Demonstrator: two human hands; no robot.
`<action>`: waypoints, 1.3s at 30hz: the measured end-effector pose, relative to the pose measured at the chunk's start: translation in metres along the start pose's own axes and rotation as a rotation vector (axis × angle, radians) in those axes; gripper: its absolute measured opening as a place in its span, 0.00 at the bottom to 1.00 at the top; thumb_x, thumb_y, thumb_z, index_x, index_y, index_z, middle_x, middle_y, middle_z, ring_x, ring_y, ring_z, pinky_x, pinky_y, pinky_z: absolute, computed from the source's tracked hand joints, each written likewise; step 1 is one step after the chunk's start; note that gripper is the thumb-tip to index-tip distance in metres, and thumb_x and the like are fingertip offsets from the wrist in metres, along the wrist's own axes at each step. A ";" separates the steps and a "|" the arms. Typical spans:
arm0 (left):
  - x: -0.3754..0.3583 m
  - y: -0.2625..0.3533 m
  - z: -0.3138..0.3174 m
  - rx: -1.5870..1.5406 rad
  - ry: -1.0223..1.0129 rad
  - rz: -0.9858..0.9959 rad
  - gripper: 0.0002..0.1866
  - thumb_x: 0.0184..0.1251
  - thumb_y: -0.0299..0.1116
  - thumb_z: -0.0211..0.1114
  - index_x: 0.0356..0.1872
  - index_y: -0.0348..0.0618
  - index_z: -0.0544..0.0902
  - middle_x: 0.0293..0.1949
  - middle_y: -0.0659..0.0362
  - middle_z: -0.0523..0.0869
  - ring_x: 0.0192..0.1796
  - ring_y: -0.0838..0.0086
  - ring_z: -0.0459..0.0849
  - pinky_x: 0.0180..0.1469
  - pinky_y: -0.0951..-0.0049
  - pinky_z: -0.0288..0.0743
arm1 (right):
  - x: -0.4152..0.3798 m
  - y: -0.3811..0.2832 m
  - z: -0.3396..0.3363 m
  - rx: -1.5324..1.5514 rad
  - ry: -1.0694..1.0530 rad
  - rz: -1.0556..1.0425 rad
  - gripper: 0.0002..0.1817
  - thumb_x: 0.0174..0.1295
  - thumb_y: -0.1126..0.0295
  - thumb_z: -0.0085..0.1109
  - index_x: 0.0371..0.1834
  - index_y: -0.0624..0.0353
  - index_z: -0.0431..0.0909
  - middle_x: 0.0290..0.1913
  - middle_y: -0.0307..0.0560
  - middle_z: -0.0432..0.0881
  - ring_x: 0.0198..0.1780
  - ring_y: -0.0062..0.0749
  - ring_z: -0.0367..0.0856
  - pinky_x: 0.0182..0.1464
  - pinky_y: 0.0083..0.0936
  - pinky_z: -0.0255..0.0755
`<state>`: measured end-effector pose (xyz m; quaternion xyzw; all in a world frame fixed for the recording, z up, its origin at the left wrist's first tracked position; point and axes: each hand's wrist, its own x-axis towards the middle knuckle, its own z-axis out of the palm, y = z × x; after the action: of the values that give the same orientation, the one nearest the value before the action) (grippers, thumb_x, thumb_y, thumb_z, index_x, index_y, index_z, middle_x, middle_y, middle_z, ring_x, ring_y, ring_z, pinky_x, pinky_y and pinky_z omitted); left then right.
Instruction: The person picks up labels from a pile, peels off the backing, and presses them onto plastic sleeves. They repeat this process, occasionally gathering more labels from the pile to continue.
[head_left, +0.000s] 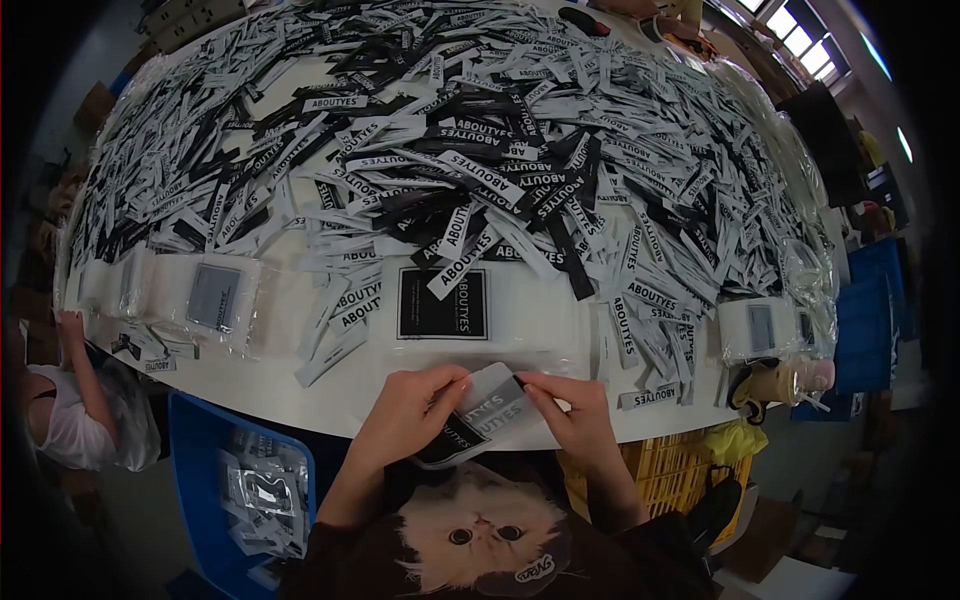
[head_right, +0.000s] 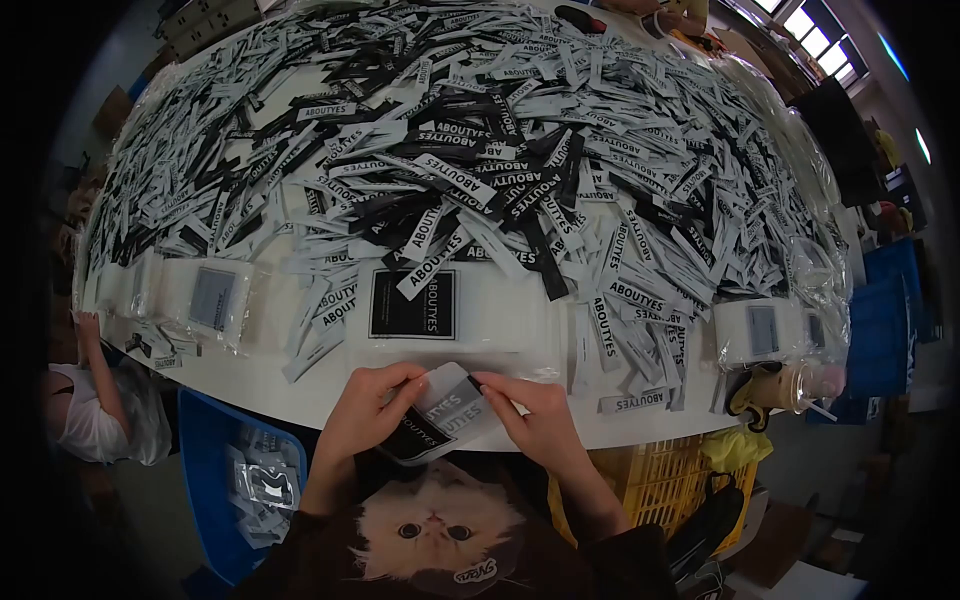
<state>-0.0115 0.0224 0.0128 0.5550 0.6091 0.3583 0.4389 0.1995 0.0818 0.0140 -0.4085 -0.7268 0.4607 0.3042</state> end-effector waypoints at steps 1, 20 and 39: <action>-0.001 -0.002 0.000 0.014 0.010 0.056 0.08 0.64 0.30 0.57 0.37 0.38 0.80 0.25 0.48 0.81 0.24 0.57 0.79 0.28 0.72 0.72 | -0.001 0.001 -0.001 0.076 -0.115 0.112 0.10 0.59 0.77 0.57 0.43 0.66 0.80 0.31 0.43 0.83 0.32 0.18 0.78 0.35 0.18 0.71; -0.008 -0.001 0.010 -0.285 -0.103 0.069 0.06 0.60 0.28 0.64 0.33 0.35 0.81 0.22 0.59 0.80 0.25 0.84 0.74 0.27 0.80 0.67 | -0.008 0.008 0.016 0.364 -0.303 -0.042 0.06 0.56 0.76 0.61 0.36 0.67 0.80 0.30 0.45 0.80 0.31 0.26 0.77 0.34 0.19 0.68; -0.127 -0.031 -0.086 0.410 0.559 -0.386 0.17 0.53 0.28 0.66 0.45 0.36 0.78 0.35 0.49 0.85 0.39 0.60 0.84 0.42 0.70 0.75 | 0.141 0.044 0.021 -0.760 0.138 -0.271 0.18 0.47 0.82 0.55 0.45 0.67 0.71 0.36 0.52 0.78 0.44 0.45 0.75 0.44 0.34 0.70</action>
<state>-0.1032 -0.1025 0.0319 0.3876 0.8570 0.2776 0.1955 0.1285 0.2064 -0.0249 -0.4222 -0.8705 0.0865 0.2376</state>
